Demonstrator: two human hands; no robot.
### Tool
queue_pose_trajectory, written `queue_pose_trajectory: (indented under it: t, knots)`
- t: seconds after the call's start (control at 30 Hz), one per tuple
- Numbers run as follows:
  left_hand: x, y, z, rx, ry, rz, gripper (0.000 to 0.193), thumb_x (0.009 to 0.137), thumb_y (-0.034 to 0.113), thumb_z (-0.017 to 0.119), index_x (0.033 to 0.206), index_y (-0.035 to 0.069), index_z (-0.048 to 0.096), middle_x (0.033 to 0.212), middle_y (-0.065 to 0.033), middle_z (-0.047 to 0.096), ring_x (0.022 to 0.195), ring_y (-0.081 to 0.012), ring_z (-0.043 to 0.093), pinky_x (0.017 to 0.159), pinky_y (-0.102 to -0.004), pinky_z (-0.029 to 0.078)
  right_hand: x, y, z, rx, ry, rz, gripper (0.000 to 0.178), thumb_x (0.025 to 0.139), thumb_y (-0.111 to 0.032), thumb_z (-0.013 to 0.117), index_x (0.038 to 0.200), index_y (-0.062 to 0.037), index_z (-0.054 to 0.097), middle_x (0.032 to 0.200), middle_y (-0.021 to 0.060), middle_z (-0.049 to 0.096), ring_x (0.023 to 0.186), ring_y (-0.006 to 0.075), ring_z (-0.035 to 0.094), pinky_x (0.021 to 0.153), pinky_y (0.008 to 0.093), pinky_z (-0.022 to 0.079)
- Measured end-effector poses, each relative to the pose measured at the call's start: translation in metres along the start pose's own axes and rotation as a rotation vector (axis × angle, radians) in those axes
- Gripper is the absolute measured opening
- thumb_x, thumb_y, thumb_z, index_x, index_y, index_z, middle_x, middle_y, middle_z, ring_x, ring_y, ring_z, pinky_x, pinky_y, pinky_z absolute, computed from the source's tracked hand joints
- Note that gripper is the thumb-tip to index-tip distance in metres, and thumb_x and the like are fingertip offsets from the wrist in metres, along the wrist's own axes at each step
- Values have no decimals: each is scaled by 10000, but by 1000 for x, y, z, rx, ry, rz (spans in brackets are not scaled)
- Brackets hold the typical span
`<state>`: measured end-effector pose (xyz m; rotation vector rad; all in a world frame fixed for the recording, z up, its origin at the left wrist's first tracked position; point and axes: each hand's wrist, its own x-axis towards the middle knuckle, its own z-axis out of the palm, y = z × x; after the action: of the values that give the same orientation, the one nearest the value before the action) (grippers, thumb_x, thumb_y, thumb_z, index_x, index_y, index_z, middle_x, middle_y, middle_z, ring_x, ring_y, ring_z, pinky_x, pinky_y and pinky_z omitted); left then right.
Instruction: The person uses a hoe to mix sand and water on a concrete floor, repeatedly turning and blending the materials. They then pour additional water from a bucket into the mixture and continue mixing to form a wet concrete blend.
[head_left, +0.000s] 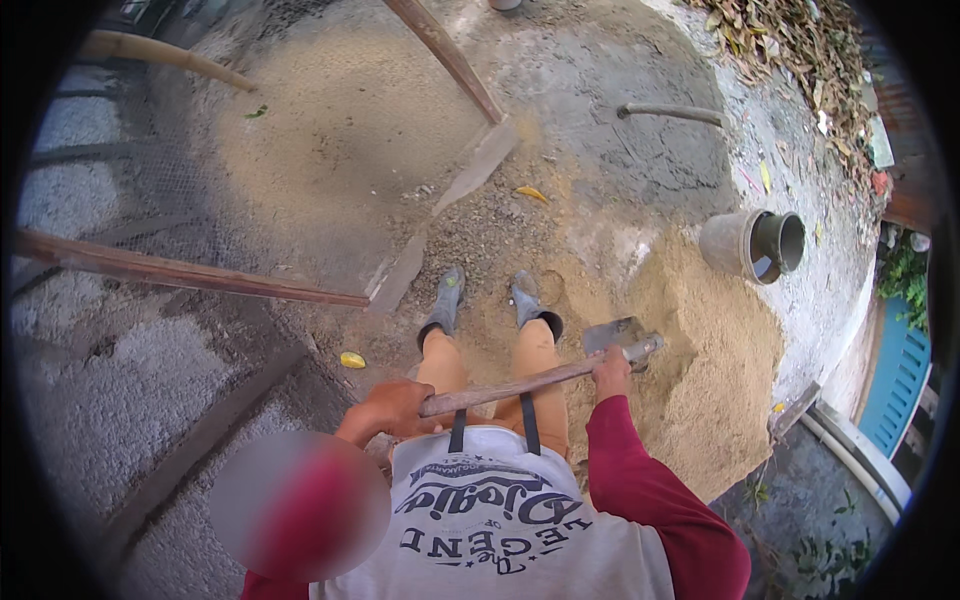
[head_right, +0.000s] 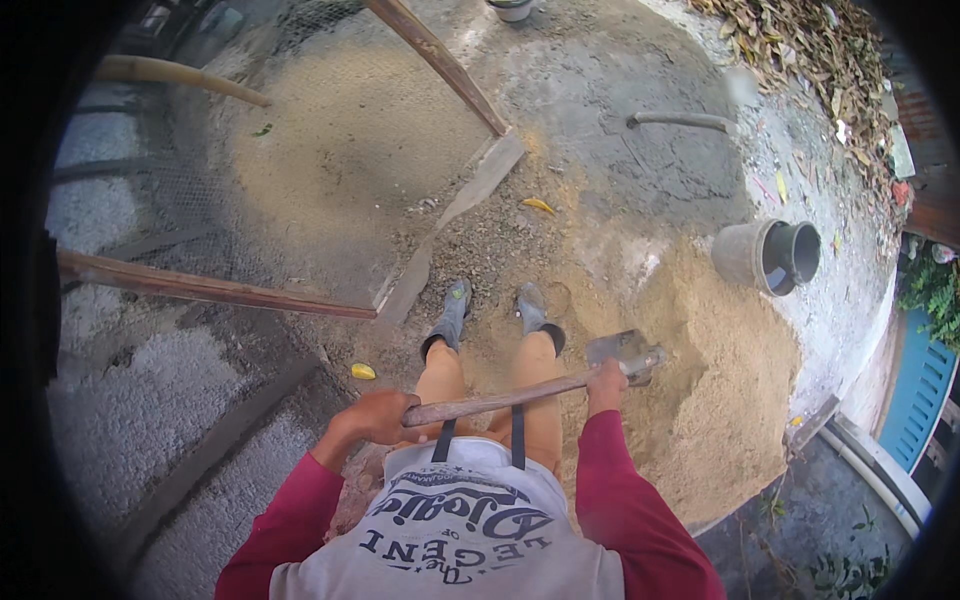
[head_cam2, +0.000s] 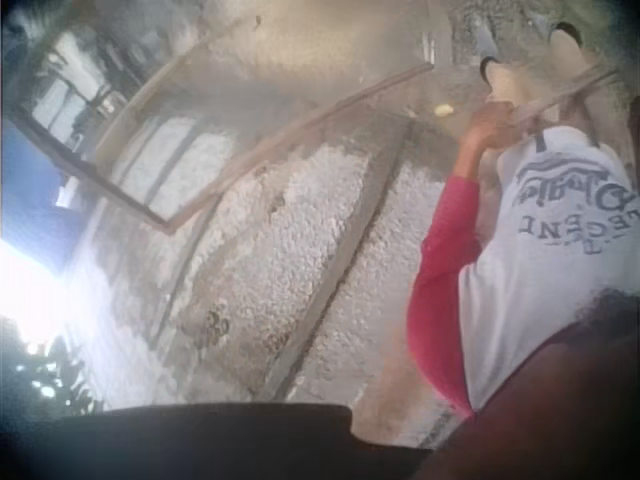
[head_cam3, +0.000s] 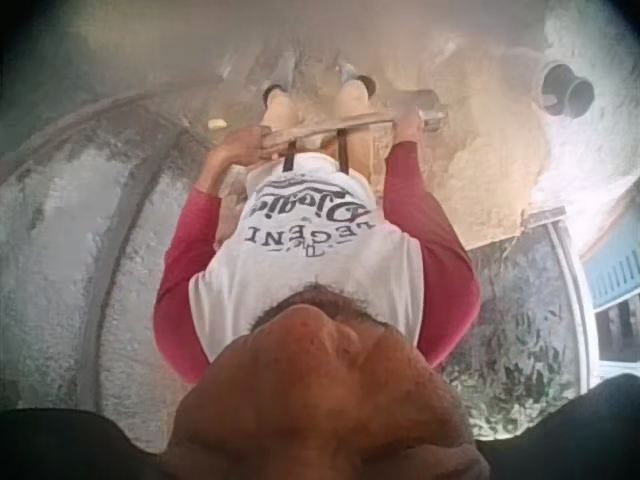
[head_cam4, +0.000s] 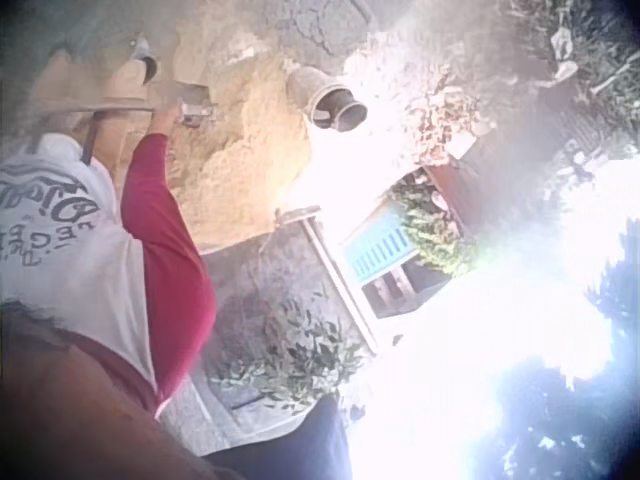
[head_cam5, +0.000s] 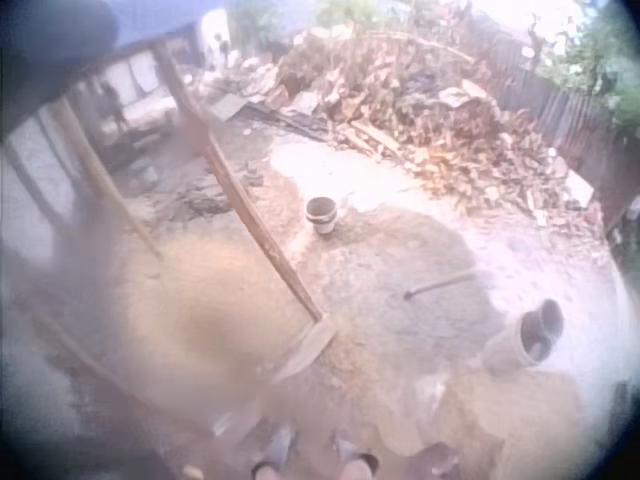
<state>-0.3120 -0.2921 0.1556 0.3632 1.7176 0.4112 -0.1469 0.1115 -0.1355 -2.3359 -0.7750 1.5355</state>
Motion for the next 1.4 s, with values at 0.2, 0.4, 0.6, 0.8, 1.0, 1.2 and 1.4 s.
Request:
queue_pose_trajectory:
  t: [0.2, 0.4, 0.6, 0.8, 1.0, 1.2, 1.4]
  knots:
    - [69, 73, 59, -275, -131, 0, 276, 746, 85, 655, 978, -28, 559, 788, -189, 662, 584, -307, 659, 529, -431, 509, 66, -5, 30, -149, -106, -4, 401, 776, -7, 673, 1131, 28, 489, 898, 165, 579, 667, 300, 584, 540, 463, 475]
    - [188, 145, 82, 97, 116, -133, 300, 769, 64, 648, 1008, -47, 505, 851, -266, 666, 818, -450, 672, 750, -498, 538, 94, -11, 142, -255, -384, -10, 352, 857, -81, 638, 1135, 18, 445, 792, 145, 547, 558, 265, 566, 480, 427, 485]
    - [341, 178, 111, 3, 323, -167, 394, 777, 69, 659, 1066, -43, 415, 863, -261, 665, 878, -415, 678, 801, -504, 518, 107, -11, 221, -465, -586, -303, 376, 897, -122, 615, 1221, -26, 450, 785, 150, 575, 532, 249, 603, 442, 407, 512]
    - [374, 186, 181, -299, 196, -307, 496, 737, 91, 717, 1079, -22, 376, 897, -230, 672, 924, -401, 672, 817, -467, 527, 155, 17, 183, -905, -661, -628, 733, 878, -108, 600, 1522, -26, 260, 1002, 245, 645, 645, 283, 663, 532, 390, 555]
    - [314, 207, 279, -406, 96, -328, 479, 733, 116, 700, 1073, -31, 396, 856, -235, 662, 892, -401, 672, 779, -474, 531, 139, 25, 51, -1170, -573, -333, 686, 809, -146, 666, 1415, 52, 412, 1105, 292, 654, 854, 365, 688, 760, 402, 562]
    - [276, 220, 259, -593, -243, -368, 453, 757, 131, 684, 1082, -78, 448, 812, -236, 660, 838, -389, 679, 742, -469, 535, 182, 58, -39, -1404, -436, -632, 527, 746, -158, 670, 1195, 95, 558, 940, 297, 671, 873, 425, 669, 781, 439, 550]
    - [231, 257, 198, -464, -537, -73, 527, 786, 76, 658, 1245, -78, 452, 936, -254, 632, 893, -389, 659, 787, -490, 510, 158, 3, -75, -1073, -497, -185, 368, 819, -142, 661, 1139, 26, 595, 766, 157, 636, 589, 266, 629, 531, 410, 526]
